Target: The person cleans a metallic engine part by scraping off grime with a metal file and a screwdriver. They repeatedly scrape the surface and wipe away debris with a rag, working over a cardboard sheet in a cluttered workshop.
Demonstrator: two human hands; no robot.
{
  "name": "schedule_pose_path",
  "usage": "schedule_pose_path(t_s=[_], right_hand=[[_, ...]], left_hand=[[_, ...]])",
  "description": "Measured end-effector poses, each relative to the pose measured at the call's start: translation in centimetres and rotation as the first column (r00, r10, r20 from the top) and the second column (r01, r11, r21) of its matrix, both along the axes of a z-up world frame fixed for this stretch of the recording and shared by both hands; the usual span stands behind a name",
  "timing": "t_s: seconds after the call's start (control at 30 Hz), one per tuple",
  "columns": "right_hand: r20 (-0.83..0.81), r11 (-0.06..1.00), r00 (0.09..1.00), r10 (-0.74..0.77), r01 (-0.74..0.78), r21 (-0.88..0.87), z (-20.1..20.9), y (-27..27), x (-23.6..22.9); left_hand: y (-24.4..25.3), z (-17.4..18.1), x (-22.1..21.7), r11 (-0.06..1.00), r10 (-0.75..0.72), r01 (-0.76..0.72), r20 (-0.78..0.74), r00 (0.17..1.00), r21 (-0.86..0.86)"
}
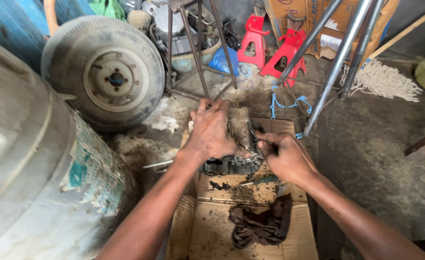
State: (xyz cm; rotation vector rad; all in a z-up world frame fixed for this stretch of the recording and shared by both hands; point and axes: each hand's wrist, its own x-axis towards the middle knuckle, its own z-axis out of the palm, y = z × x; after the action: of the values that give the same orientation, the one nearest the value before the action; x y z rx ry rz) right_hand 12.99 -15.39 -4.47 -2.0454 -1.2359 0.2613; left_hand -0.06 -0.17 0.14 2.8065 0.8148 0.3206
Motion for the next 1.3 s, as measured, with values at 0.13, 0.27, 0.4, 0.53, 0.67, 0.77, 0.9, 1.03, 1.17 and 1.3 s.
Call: schedule_pose_path(t_s=[0.13, 0.27, 0.4, 0.53, 0.67, 0.77, 0.9, 1.03, 1.17, 1.3], right_hand=[[0.017, 0.996, 1.000, -0.003, 0.002, 0.094, -2.0, 2.2, 2.0], [0.014, 0.995, 0.998, 0.057, -0.058, 0.086, -3.2, -0.6, 0.8], [-0.195, 0.980, 0.978, -0.068, 0.029, -0.196, -2.6, -2.6, 0.7], [-0.173, 0.995, 0.985, -0.016, -0.002, -0.103, -1.7, -2.2, 0.9], [-0.261, 0.986, 0.963, -0.069, 0.027, -0.163, -2.0, -2.4, 0.6], [-0.350, 0.995, 0.934, -0.072, 0.043, -0.088, -2.2, -1.0, 1.3], [-0.258, 1.000, 0.966, 0.003, 0.004, 0.027, -3.1, -2.1, 0.4], [-0.347, 0.986, 0.928, -0.132, 0.087, -0.144, -2.3, -1.1, 1.6], [-0.402, 0.969, 0.890, -0.213, 0.139, -0.205, -1.9, -0.4, 1.3], [-0.278, 0.996, 0.957, -0.077, 0.083, 0.011, -2.2, -2.0, 0.4]], left_hand=[[0.0, 0.0, 0.0, 0.999, 0.014, -0.014, -0.003, 1.000, -0.046], [0.6, -0.1, 0.3, 0.998, 0.021, -0.020, 0.006, 1.000, -0.057], [1.1, -0.1, 1.0, 0.999, 0.013, -0.014, -0.034, 0.999, -0.036], [1.0, 0.6, 1.1, 0.997, 0.034, -0.034, -0.006, 0.999, -0.068], [1.5, 0.7, 1.5, 0.996, 0.048, -0.048, -0.009, 0.999, -0.071], [1.2, 0.5, 1.5, 0.997, 0.030, -0.030, -0.003, 1.000, -0.069], [1.5, 0.1, 1.8, 0.996, 0.045, -0.045, -0.002, 0.999, -0.071], [1.5, -0.3, 1.9, 0.999, 0.025, -0.024, 0.007, 1.000, -0.045], [1.5, -0.3, 1.5, 0.998, 0.026, -0.025, 0.006, 1.000, -0.052], [1.7, -0.4, 1.6, 1.000, 0.004, -0.004, 0.020, 1.000, -0.018]])
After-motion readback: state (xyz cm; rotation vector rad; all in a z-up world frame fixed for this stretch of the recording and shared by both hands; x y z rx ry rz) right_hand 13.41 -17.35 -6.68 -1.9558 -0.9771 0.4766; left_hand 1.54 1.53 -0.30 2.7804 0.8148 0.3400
